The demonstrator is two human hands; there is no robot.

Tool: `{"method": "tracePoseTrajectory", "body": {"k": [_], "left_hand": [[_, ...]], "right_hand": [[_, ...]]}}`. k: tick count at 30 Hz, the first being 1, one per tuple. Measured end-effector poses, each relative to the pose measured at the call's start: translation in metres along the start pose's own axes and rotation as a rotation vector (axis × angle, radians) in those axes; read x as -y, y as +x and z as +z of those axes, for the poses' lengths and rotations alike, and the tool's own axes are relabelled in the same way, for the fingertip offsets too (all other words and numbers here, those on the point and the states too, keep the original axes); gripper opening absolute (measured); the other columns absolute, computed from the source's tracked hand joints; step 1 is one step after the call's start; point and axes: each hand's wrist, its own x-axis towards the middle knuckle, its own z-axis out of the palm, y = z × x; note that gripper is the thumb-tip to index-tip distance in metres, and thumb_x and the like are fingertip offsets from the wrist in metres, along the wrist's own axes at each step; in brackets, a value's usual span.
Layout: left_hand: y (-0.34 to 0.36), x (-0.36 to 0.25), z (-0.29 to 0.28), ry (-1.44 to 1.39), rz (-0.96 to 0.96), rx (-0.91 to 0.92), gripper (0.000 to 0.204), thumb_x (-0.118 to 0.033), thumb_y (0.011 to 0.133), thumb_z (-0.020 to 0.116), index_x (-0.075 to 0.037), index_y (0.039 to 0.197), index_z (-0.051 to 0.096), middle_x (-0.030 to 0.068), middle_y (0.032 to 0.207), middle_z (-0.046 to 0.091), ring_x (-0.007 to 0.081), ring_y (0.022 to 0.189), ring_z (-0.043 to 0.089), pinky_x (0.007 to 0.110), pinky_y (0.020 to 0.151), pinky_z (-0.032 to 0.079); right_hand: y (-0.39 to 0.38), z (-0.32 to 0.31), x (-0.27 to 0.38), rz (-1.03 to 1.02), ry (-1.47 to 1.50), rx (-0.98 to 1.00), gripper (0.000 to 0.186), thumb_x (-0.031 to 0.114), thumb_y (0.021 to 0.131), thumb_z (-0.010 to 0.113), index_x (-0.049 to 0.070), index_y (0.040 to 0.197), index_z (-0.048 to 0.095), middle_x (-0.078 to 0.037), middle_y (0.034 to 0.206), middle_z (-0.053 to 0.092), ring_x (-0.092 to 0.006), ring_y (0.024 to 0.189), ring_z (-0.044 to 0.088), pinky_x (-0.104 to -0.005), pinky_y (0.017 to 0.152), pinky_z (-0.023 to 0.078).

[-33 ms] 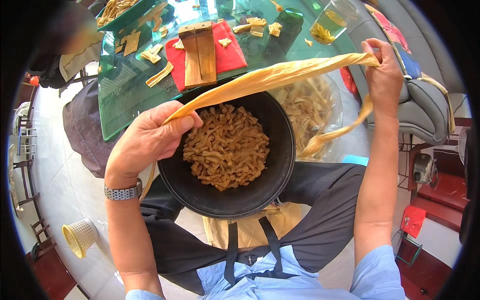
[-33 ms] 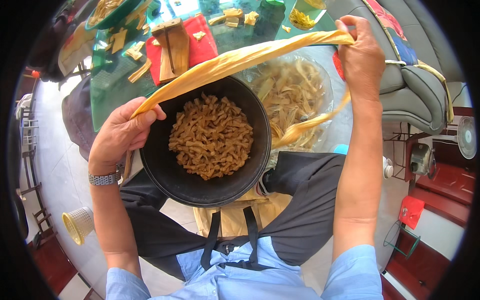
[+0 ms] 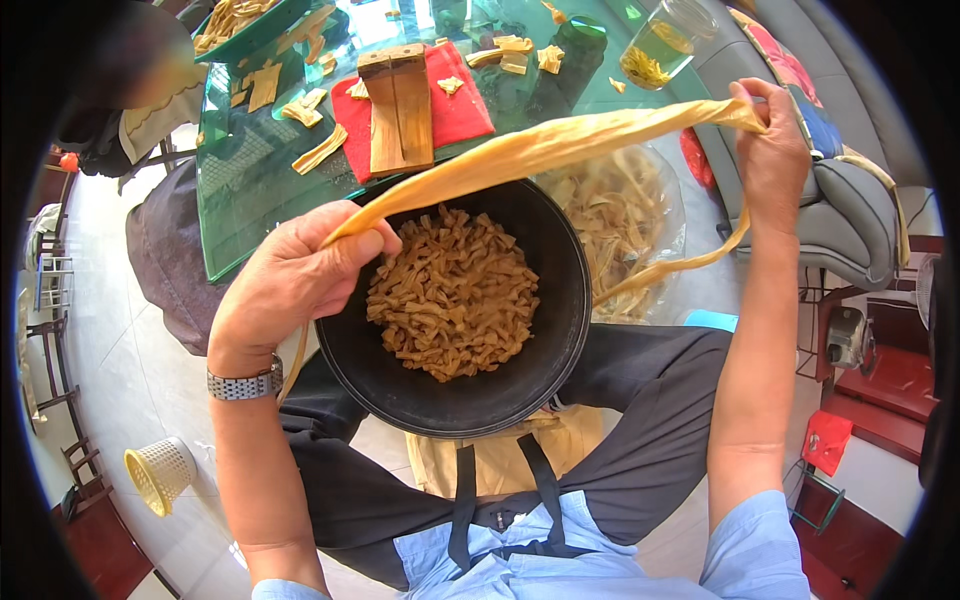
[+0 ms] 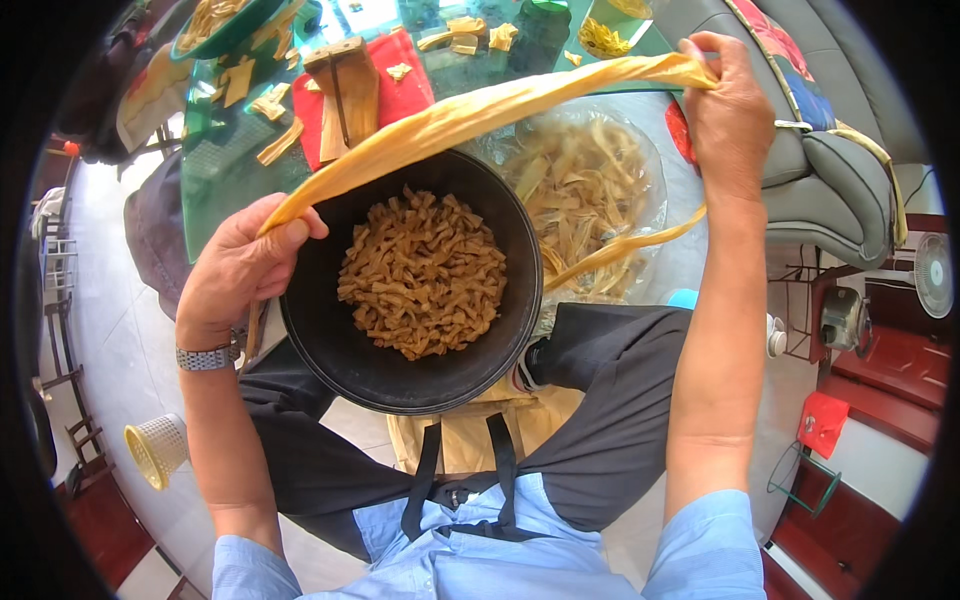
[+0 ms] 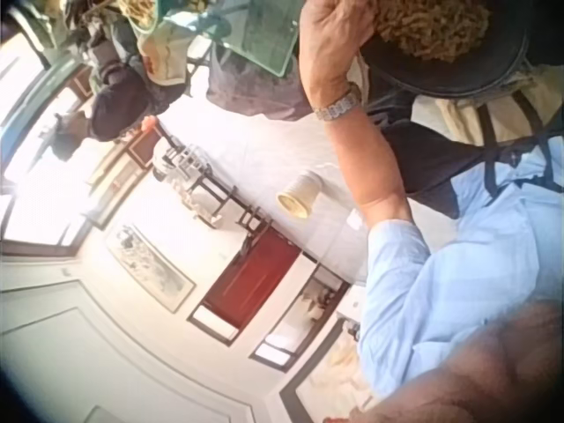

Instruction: The person sits cross-legged and repeatedly picks up dried, flat, noodle-like food items from a bowl on their lap, tearing them into smaller pieces and placing them back into the bowl. A second person is visible in the background performing a similar task.

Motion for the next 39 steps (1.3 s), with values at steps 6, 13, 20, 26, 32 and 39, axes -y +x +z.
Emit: {"method": "tracePoseTrajectory", "body": {"k": [6,13,20,26,32,39], "left_hand": [[-0.004,-0.005,-0.013,-0.11,0.105,-0.047,0.019,-0.024,0.102,0.072,-0.006,0.106,0.069,-0.0099,0.07,0.047,0.0001,0.053,0.035,0.018,0.047,0.027],[-0.002,-0.005,-0.001,-0.218,0.083,0.04,0.025,-0.015,0.091,0.084,-0.008,0.1,0.063,-0.0071,0.078,0.056,0.0006,0.056,0.043,0.019,0.047,0.033],[0.01,-0.014,0.028,0.047,0.0,0.119,0.04,-0.033,0.084,0.092,-0.009,0.1,0.064,-0.0067,0.082,0.06,0.0024,0.07,0.053,0.019,0.058,0.042],[0.02,-0.013,0.04,-0.023,0.048,0.099,0.026,-0.019,0.093,0.082,-0.007,0.101,0.06,-0.0052,0.072,0.055,0.0035,0.057,0.049,0.02,0.05,0.039],[0.014,-0.008,0.026,-0.032,-0.057,0.177,0.02,-0.025,0.107,0.065,-0.006,0.105,0.061,-0.0012,0.078,0.063,0.0061,0.066,0.059,0.023,0.061,0.052],[0.019,0.001,0.029,0.086,-0.149,0.332,0.02,-0.021,0.111,0.057,-0.004,0.1,0.061,-0.0001,0.079,0.064,0.0077,0.07,0.061,0.024,0.065,0.053]], "right_hand": [[0.013,-0.005,-0.038,-0.325,0.025,0.019,0.025,0.02,0.096,0.069,0.013,0.12,0.067,-0.01,0.097,0.076,-0.0314,0.089,0.074,-0.0373,0.077,0.057],[-0.027,0.013,0.01,-0.265,-0.162,0.806,0.054,0.022,0.084,0.08,0.009,0.133,0.063,-0.014,0.132,0.067,-0.0329,0.122,0.063,-0.0408,0.105,0.05],[-0.056,0.003,0.106,-0.372,0.547,1.105,0.061,0.028,0.089,0.082,0.006,0.141,0.06,-0.014,0.134,0.066,-0.0289,0.124,0.063,-0.0393,0.106,0.05],[-0.082,0.037,0.125,-0.467,0.724,1.06,0.028,0.016,0.1,0.068,0.0,0.123,0.066,-0.015,0.114,0.069,-0.0318,0.106,0.067,-0.0385,0.092,0.053],[-0.07,0.053,0.089,-0.499,0.443,0.836,0.019,0.018,0.097,0.066,0.004,0.111,0.066,-0.018,0.101,0.069,-0.0398,0.102,0.067,-0.0473,0.086,0.054],[-0.088,0.034,0.13,-0.395,0.878,1.331,0.054,0.02,0.091,0.077,0.005,0.139,0.059,-0.014,0.126,0.068,-0.0308,0.114,0.068,-0.0401,0.099,0.053]]}}
